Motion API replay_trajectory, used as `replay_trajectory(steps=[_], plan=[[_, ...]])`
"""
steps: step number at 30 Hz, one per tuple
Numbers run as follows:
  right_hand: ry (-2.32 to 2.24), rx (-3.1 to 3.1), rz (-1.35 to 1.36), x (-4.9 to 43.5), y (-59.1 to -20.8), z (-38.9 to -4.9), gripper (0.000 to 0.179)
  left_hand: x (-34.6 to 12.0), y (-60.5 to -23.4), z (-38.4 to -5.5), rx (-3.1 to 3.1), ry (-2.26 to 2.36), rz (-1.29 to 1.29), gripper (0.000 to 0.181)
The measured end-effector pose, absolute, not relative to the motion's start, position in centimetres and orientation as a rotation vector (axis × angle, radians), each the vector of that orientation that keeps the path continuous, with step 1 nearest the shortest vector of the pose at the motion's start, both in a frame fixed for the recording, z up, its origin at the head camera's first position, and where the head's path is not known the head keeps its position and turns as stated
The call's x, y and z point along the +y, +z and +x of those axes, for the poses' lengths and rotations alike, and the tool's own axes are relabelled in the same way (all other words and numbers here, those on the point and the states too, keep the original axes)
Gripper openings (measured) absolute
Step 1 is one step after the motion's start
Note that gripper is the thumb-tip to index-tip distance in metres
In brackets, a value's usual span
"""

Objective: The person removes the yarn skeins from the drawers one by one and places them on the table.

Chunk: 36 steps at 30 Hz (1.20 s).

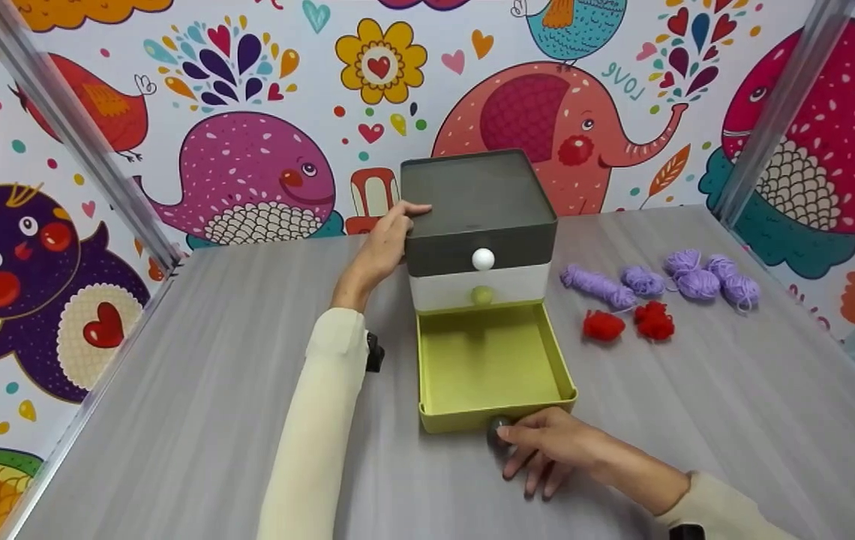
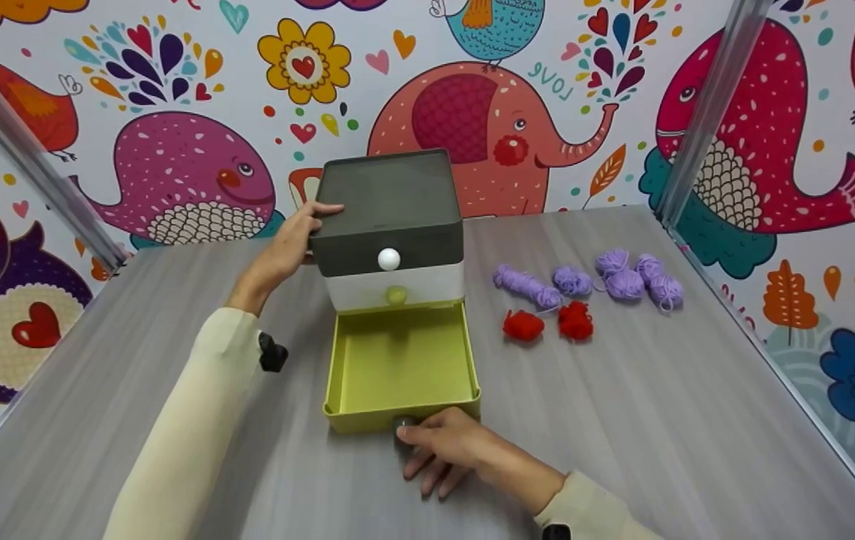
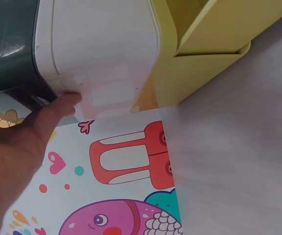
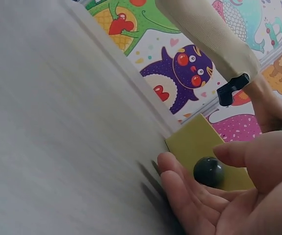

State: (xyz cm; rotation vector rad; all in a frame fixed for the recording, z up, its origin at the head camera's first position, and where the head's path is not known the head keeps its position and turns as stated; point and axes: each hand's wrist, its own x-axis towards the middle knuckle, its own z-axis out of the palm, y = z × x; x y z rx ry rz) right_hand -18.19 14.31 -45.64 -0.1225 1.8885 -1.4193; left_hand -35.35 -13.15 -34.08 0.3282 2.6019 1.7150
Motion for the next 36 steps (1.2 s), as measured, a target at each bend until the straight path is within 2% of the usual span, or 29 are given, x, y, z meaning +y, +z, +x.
replay_trajectory(steps=[5,10,23,36], plan=[[-1.455,1.77,-0.076,14.1,-46.0,-18.3,0.061,-13.2,-34.2,-35.4,2.631,1.719,0.322,0.042],[-1.476,1.674,-0.072,13.9,-46.2,-18.5,0.063,-13.2,-34.1,-35.3,2.621,1.719,0.303,0.041],[-1.486,1.646,-0.112,13.1,-45.9,-18.9,0.053,-13.3,-33.9,-35.2,2.62,1.706,0.318,0.041],[-1.506,1.71,-0.085,13.2,-45.6,-20.9,0.051,-13.3,-33.9,-35.3,2.582,1.729,0.291,0.041]])
